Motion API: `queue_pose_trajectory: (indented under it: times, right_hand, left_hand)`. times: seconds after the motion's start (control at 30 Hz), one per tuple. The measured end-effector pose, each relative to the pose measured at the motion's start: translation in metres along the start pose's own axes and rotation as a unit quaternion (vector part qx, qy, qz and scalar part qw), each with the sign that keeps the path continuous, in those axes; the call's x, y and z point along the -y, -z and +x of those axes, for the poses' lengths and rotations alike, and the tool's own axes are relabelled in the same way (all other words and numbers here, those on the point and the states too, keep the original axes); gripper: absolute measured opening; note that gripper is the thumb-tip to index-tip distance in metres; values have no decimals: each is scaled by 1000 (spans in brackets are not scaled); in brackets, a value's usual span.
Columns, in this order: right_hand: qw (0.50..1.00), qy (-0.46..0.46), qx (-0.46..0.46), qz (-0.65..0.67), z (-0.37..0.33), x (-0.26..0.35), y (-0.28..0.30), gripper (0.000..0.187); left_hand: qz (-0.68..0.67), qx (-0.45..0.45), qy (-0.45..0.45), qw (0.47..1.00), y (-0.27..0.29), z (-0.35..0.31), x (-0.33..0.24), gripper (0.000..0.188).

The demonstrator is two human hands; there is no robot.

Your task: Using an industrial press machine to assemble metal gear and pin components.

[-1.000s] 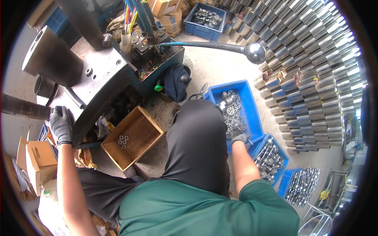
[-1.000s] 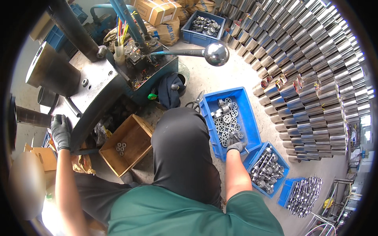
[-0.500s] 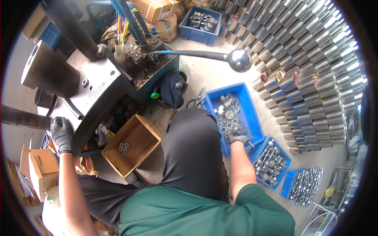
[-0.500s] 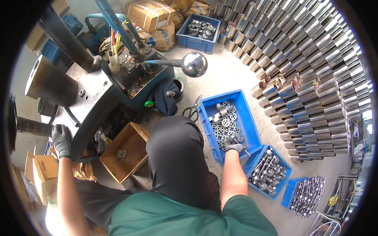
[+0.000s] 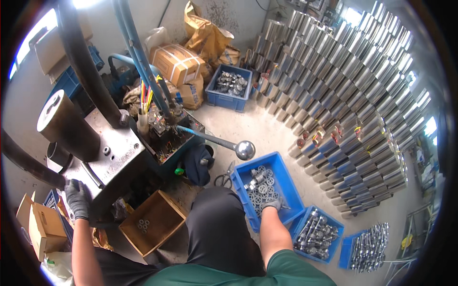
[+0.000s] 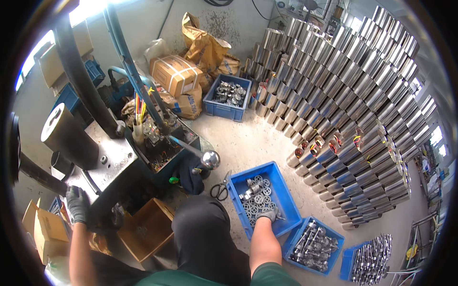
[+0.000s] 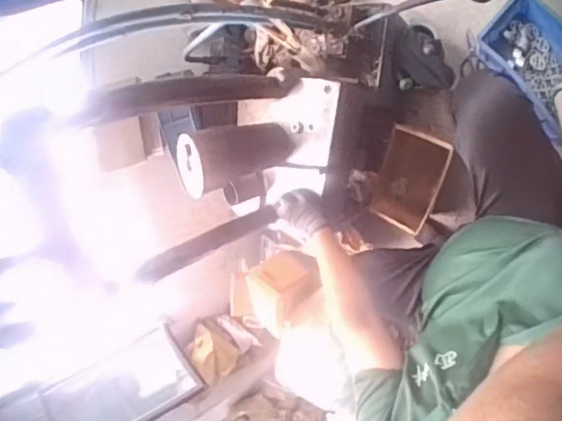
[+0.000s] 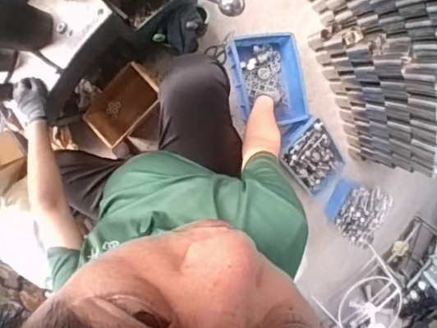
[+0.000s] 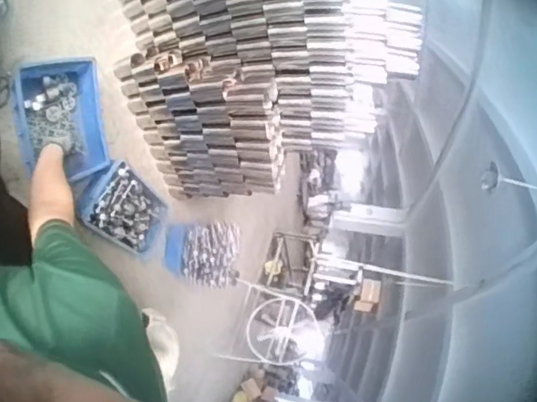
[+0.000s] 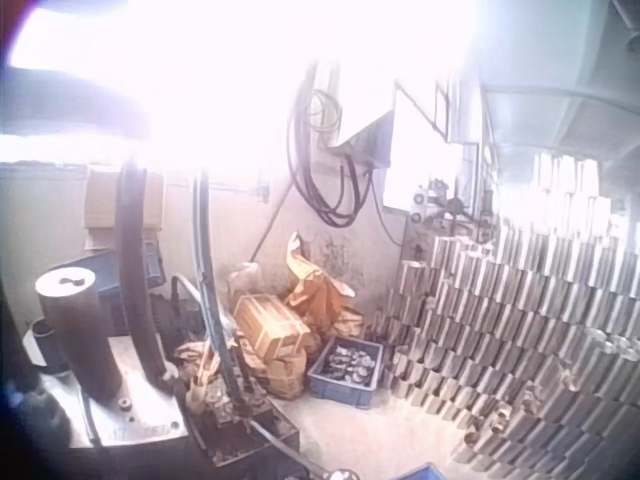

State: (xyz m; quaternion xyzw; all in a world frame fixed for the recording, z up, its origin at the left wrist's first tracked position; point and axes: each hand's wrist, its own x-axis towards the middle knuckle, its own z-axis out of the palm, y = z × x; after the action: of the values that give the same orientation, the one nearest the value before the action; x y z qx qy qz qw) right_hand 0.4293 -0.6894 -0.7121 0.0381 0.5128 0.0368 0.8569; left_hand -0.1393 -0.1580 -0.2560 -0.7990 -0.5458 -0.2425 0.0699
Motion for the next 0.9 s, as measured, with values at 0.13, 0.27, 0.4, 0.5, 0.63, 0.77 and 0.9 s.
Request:
queue_pose_trajectory:
  times: [0.13, 0.27, 0.4, 0.5, 0.63, 0.77, 0.9]
  right_hand:
    - [958, -156, 56, 233, 74, 114, 23, 69]
    - [845, -304, 21, 439, 104, 95, 39, 55]
    - [936, -229, 29, 267, 101, 85, 0, 45]
    - [994, -64, 32, -87, 49, 78, 5, 35]
    - [895, 117, 48, -427, -26, 73, -13, 28]
    - [876, 178, -1, -449, -62, 75, -22, 24]
    - [876, 77, -16, -477, -111, 51, -5, 23]
  left_hand:
    - [6, -17, 7, 1000, -9, -3, 1, 15]
    - [30, -33, 10, 999, 11, -8, 0, 15]
    - [27, -45, 15, 999, -3, -4, -15, 18]
    - [15, -31, 45, 998, 14, -5, -17, 18]
    - [17, -42, 32, 998, 19, -7, -14, 18]
    - [-24, -11, 51, 998, 14, -4, -21, 20]
    - [-17, -47, 26, 998, 11, -5, -17, 16]
